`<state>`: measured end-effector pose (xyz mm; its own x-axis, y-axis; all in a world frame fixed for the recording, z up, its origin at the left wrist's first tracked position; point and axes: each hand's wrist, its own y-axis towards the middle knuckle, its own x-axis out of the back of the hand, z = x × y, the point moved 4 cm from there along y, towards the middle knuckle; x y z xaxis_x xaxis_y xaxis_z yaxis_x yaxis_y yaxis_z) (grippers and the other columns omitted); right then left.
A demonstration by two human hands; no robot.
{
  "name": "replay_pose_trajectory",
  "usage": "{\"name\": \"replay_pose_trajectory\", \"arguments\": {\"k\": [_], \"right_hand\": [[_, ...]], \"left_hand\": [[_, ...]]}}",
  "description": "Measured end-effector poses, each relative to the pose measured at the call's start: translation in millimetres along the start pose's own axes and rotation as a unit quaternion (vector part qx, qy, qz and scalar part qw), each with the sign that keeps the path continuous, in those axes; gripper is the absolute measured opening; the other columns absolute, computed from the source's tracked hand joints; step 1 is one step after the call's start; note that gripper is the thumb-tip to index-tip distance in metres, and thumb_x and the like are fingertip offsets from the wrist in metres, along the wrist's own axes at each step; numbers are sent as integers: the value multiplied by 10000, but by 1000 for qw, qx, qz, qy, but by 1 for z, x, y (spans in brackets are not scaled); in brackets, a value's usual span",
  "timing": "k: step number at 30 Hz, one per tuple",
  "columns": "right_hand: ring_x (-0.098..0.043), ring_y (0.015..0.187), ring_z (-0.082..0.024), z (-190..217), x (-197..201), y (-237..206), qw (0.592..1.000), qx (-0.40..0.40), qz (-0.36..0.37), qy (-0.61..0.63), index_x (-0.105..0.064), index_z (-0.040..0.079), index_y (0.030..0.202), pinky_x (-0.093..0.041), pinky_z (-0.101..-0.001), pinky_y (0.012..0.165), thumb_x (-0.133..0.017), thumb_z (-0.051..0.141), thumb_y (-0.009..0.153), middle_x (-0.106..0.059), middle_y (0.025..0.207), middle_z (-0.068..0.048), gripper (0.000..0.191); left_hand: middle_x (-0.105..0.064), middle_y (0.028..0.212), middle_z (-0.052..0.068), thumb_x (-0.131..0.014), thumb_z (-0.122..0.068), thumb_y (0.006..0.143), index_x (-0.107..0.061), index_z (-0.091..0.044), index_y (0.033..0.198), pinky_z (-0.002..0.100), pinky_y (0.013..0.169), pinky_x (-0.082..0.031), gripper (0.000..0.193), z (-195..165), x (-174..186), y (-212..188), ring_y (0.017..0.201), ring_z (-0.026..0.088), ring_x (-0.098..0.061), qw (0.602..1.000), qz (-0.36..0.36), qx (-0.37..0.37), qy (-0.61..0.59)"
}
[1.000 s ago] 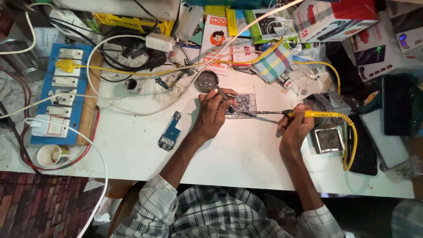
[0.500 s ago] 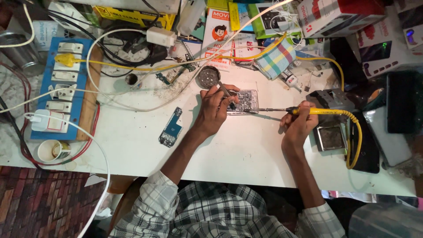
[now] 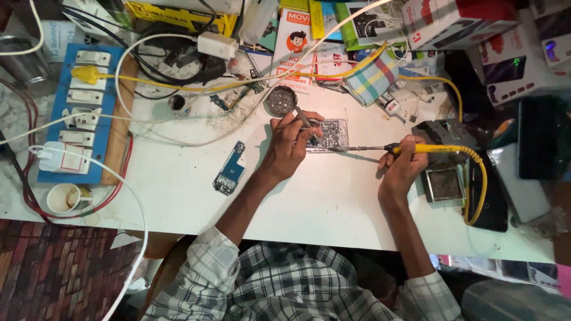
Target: The person solders components on a disassembled phone motherboard clamped in a holder, holding a soldering iron in one hand and a tool in the other. They periodically dip the iron in a small metal bowl and continue working on the board throughout the episode.
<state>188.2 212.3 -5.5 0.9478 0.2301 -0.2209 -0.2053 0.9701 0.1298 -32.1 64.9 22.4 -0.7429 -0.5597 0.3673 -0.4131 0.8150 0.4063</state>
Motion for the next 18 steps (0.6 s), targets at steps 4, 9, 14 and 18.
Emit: {"name": "replay_pose_trajectory", "arguments": {"k": [4,9,14,18], "right_hand": [[-435,546,-85,4,-1,-1,1000,9,8,21,-444,91,1011,-432,-256,497,-508,238,1114,-434,735,8,191],[-457,505,-87,2,-1,-1,999,-42,-24,7,-440,102,989,-421,-249,443,-517,287,1093,-423,655,4,226],[-453,529,-89,4,-3,-1,1000,-11,3,1,-439,91,1012,-445,-254,478,-530,297,1108,-433,686,1,245],[-462,516,-83,2,-1,-1,999,-30,-20,-1,-433,94,1001,-436,-245,455,-526,307,1099,-429,665,3,252]], "left_hand": [[-751,1138,-16,-496,-146,1036,-681,-93,929,362,952,-279,220,0,1,1,1081,137,-579,1000,-6,2,-3],[-747,1140,-20,-501,-153,1049,-674,-90,937,358,956,-301,215,-3,2,-1,1073,146,-585,1000,-17,-19,-6],[-755,1134,-17,-498,-148,1039,-672,-82,922,369,941,-291,220,-1,1,1,1057,146,-580,1000,-10,-10,-7],[-758,1143,-18,-497,-162,1033,-674,-87,918,361,937,-294,223,-2,1,0,1048,147,-573,1000,-7,-9,0]]}}
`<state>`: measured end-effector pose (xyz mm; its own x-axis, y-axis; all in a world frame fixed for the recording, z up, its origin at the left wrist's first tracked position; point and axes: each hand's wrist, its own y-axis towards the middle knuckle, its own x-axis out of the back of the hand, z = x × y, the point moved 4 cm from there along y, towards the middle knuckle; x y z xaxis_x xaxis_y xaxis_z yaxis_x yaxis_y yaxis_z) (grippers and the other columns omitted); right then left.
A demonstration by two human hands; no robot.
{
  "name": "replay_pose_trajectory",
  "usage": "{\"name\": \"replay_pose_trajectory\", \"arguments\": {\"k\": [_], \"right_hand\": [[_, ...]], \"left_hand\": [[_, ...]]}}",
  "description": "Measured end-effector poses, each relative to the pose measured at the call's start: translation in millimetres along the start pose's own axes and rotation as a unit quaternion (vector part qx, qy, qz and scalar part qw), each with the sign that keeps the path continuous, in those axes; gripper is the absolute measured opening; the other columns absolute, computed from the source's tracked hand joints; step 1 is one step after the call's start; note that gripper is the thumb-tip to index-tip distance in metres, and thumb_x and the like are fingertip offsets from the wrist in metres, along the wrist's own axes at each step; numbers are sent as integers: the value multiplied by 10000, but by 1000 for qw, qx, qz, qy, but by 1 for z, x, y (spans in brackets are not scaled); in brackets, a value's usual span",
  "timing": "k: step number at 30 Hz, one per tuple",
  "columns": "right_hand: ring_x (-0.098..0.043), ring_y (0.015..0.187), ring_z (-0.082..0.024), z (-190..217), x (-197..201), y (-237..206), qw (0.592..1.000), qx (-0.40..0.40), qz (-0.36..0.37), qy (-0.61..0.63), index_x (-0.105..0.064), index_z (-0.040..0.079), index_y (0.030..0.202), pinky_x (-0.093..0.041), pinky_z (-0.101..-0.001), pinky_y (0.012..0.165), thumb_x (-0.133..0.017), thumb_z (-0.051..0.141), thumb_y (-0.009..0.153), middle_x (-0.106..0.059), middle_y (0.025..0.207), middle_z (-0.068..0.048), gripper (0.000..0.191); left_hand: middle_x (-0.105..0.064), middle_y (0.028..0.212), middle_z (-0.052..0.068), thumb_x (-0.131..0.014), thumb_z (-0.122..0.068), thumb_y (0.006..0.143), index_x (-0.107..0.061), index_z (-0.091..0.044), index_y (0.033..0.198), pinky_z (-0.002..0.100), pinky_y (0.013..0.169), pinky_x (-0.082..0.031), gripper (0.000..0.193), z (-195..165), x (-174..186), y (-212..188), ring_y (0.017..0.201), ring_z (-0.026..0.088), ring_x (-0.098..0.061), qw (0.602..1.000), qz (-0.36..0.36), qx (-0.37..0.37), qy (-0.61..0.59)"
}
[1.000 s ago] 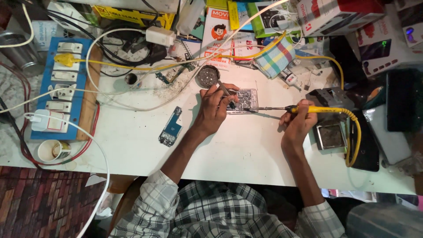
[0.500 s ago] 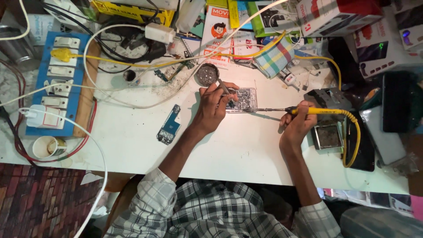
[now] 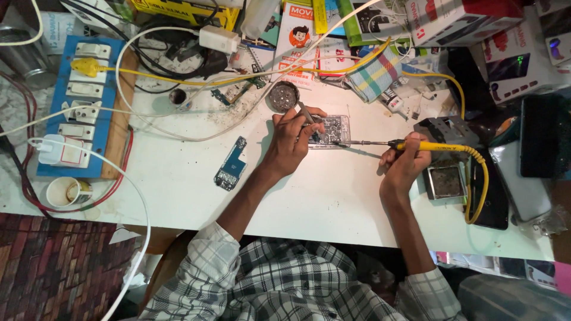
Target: The person solders components on a disassembled phone motherboard clamped in a holder, holding a soldering iron in one hand and a tool in the other. They periodically dip the iron in a small metal bowl and continue working on the board throughout the episode.
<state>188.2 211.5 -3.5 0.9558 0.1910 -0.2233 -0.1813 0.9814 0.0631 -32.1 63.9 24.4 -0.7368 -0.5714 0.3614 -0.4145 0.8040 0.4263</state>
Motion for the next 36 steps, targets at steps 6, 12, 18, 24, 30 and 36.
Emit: {"name": "replay_pose_trajectory", "arguments": {"k": [6,12,18,24,30,36], "right_hand": [[-471,545,-84,2,-2,-1,999,34,33,-2,-437,83,1013,-460,-249,483,-521,281,1113,-443,708,8,238],[-461,508,-88,4,-5,-1,999,18,32,-4,-462,82,997,-454,-257,453,-515,247,1099,-433,657,-1,201],[-475,504,-94,6,-9,-2,998,26,54,-22,-454,85,980,-458,-256,458,-515,277,1117,-457,646,-17,244],[-484,520,-92,1,-1,0,1000,9,11,0,-442,101,997,-449,-259,453,-524,317,1106,-451,667,0,256],[-460,510,-99,-3,2,2,999,29,18,3,-427,98,986,-411,-261,447,-532,324,1126,-420,659,2,286],[-454,498,-96,0,0,1,999,38,26,-8,-415,103,952,-422,-255,444,-517,327,1128,-413,643,3,302]], "left_hand": [[-751,1140,-12,-468,-167,1062,-686,-89,952,359,950,-275,255,-2,0,-1,1023,145,-556,1000,19,22,-4],[-760,1115,-32,-486,-159,1039,-681,-91,944,355,944,-281,227,-2,0,1,1039,128,-571,1000,3,9,-3],[-743,1140,-29,-479,-165,1062,-686,-96,962,353,951,-283,241,-2,-1,-1,1058,140,-562,1000,-3,-11,21],[-745,1135,-33,-493,-174,1050,-697,-94,953,352,930,-284,240,-2,-2,0,1010,129,-564,1000,16,23,12],[-741,1181,-24,-516,-184,1050,-701,-99,922,350,926,-292,241,-4,1,-1,1015,136,-567,1000,3,2,9],[-729,1177,-23,-507,-178,1055,-709,-108,928,350,951,-286,248,-4,0,0,1065,134,-587,1000,-9,-17,7]]}}
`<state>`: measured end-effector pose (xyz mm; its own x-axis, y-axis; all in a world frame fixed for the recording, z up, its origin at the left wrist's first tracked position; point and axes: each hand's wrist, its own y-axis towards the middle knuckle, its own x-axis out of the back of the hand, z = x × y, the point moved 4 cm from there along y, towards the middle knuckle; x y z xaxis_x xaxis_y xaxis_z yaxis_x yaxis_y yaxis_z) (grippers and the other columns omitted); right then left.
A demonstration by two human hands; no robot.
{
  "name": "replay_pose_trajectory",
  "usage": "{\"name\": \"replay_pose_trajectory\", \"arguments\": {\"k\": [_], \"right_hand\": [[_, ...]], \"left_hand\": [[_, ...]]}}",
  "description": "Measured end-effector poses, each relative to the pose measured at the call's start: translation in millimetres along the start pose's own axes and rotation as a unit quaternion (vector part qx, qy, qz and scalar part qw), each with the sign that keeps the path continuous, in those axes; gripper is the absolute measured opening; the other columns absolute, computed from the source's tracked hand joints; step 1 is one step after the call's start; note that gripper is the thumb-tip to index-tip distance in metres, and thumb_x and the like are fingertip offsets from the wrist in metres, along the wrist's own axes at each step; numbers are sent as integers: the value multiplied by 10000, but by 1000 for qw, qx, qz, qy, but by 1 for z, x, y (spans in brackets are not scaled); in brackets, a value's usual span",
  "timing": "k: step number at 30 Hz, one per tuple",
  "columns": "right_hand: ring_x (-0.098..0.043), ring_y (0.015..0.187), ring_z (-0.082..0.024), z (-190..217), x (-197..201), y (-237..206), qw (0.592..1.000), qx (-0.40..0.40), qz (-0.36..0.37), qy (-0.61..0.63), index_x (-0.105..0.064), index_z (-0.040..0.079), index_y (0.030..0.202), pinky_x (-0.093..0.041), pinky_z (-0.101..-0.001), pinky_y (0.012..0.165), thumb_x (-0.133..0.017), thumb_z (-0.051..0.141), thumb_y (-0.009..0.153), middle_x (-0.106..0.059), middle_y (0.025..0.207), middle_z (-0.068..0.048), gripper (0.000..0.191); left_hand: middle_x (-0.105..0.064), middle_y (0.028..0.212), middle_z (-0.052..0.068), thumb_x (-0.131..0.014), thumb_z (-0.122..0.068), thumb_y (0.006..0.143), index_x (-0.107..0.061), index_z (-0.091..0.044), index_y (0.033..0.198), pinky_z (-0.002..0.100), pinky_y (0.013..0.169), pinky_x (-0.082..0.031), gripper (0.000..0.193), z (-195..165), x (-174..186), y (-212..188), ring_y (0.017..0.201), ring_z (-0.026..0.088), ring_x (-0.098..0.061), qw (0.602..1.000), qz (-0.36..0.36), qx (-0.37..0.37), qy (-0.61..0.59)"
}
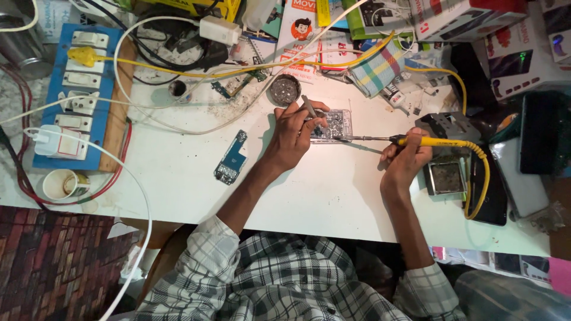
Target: The person solders components on a disassembled phone motherboard clamped in a holder, holding a soldering iron in one hand and a tool in the other. They periodically dip the iron in a small metal bowl and continue working on the board throughout the episode.
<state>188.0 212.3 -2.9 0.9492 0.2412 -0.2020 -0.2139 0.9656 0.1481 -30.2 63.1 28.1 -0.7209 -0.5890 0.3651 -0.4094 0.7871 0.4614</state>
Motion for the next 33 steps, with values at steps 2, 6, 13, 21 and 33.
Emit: {"name": "replay_pose_trajectory", "arguments": {"k": [2,6,13,21,33], "right_hand": [[-461,501,-93,1,0,0,1000,-10,-8,2,-416,102,943,-423,-250,437,-521,328,1121,-418,646,3,306],[-455,521,-88,3,-2,0,1000,7,0,9,-424,99,952,-433,-250,454,-527,329,1127,-418,676,6,307],[-454,513,-89,2,-1,-1,1000,-1,0,-13,-410,101,944,-433,-247,451,-519,344,1127,-415,662,8,323],[-442,530,-86,0,0,0,1000,13,16,7,-407,107,972,-447,-250,476,-510,335,1137,-405,686,6,300],[-454,516,-84,3,-4,-1,1000,-15,10,-18,-447,106,973,-425,-245,448,-498,308,1114,-417,680,1,251]], "left_hand": [[-735,1173,-25,-510,-185,1055,-703,-99,937,349,947,-288,242,2,-1,0,1040,135,-579,1000,13,18,1],[-736,1175,-16,-511,-175,1052,-719,-107,924,358,971,-279,254,1,-1,0,1058,134,-589,1000,8,13,-8],[-737,1159,-20,-510,-187,1055,-715,-105,931,357,952,-278,253,1,-1,0,1041,135,-580,1000,13,27,-5],[-731,1178,-16,-500,-176,1054,-710,-104,947,359,959,-287,246,-2,1,0,1055,123,-579,1000,11,18,-4],[-744,1134,-16,-486,-162,1055,-702,-90,981,354,942,-288,239,0,1,0,1022,139,-566,999,21,37,-13]]}}
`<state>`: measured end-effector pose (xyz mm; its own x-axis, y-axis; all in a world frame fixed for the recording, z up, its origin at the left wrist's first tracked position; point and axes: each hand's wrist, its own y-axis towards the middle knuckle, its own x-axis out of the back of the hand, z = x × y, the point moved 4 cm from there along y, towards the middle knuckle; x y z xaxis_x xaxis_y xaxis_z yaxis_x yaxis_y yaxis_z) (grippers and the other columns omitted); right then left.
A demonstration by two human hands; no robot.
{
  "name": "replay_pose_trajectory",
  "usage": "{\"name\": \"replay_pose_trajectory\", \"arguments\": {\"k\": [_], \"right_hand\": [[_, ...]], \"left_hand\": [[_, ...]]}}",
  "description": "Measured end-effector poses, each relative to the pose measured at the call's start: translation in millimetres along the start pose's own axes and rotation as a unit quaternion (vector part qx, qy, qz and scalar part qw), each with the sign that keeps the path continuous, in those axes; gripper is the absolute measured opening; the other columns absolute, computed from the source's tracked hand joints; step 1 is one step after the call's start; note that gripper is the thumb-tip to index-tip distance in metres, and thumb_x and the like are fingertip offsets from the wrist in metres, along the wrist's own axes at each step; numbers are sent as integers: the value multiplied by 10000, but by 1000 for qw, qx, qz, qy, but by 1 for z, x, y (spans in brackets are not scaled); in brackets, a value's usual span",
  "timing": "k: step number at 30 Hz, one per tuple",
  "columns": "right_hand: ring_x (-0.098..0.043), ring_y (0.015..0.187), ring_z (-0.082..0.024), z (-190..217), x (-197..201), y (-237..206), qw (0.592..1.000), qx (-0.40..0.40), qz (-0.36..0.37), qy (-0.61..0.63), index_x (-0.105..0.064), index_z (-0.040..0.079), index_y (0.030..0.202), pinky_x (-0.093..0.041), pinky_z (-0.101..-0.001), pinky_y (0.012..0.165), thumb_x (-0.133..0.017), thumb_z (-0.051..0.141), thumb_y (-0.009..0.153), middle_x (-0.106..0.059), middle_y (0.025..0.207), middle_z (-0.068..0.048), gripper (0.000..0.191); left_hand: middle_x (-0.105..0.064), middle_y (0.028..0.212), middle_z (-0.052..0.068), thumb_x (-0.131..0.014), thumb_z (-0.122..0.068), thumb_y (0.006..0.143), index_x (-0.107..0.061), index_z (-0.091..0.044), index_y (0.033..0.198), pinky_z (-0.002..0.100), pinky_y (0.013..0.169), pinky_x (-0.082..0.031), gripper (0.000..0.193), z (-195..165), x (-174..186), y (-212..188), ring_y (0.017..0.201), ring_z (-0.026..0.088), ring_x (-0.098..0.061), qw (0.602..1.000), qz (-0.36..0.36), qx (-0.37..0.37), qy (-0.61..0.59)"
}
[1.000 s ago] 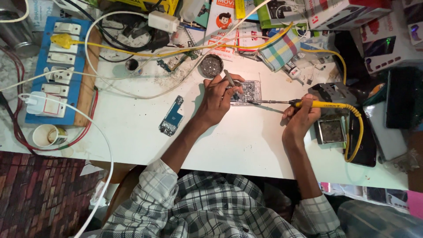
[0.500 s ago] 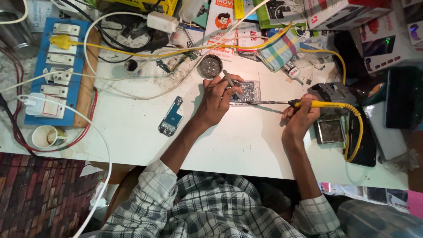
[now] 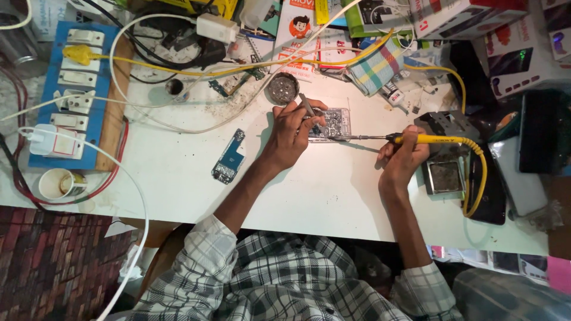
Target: The person solders components on a disassembled phone motherboard clamped in a holder, holding a soldering iron in one hand and a tool in the other. They periodically dip the iron in a small metal bowl and continue working on the board throughout the episode.
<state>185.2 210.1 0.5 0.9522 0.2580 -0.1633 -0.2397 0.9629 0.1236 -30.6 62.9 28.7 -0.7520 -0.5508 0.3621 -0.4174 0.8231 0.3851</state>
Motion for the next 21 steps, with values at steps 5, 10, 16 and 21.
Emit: {"name": "replay_pose_trajectory", "arguments": {"k": [5,10,16,21], "right_hand": [[-463,504,-93,0,3,1,999,-12,-23,26,-441,108,966,-412,-244,434,-493,291,1109,-424,689,1,239],[-445,506,-89,-5,4,5,998,-12,-32,46,-447,107,981,-407,-248,432,-506,270,1103,-427,703,6,212],[-450,512,-86,-2,1,-1,1000,-4,-10,15,-446,102,971,-434,-245,453,-503,292,1120,-424,684,4,248],[-451,478,-87,4,-2,-2,1000,6,1,-20,-458,105,960,-407,-243,416,-496,315,1110,-421,634,10,261]], "left_hand": [[-746,1106,-12,-493,-183,1055,-706,-91,986,352,943,-287,242,-1,-1,0,1007,133,-574,1000,8,10,0],[-750,1119,-15,-489,-194,1067,-701,-92,979,351,942,-288,250,-1,0,1,1010,130,-573,1000,5,1,11],[-735,1172,-6,-504,-176,1051,-708,-94,940,358,944,-280,246,-1,0,-1,1041,131,-587,1000,-2,-7,3],[-738,1180,-5,-531,-157,1031,-710,-102,912,359,934,-286,221,0,-1,0,1057,141,-587,1000,-10,-18,11]]}}
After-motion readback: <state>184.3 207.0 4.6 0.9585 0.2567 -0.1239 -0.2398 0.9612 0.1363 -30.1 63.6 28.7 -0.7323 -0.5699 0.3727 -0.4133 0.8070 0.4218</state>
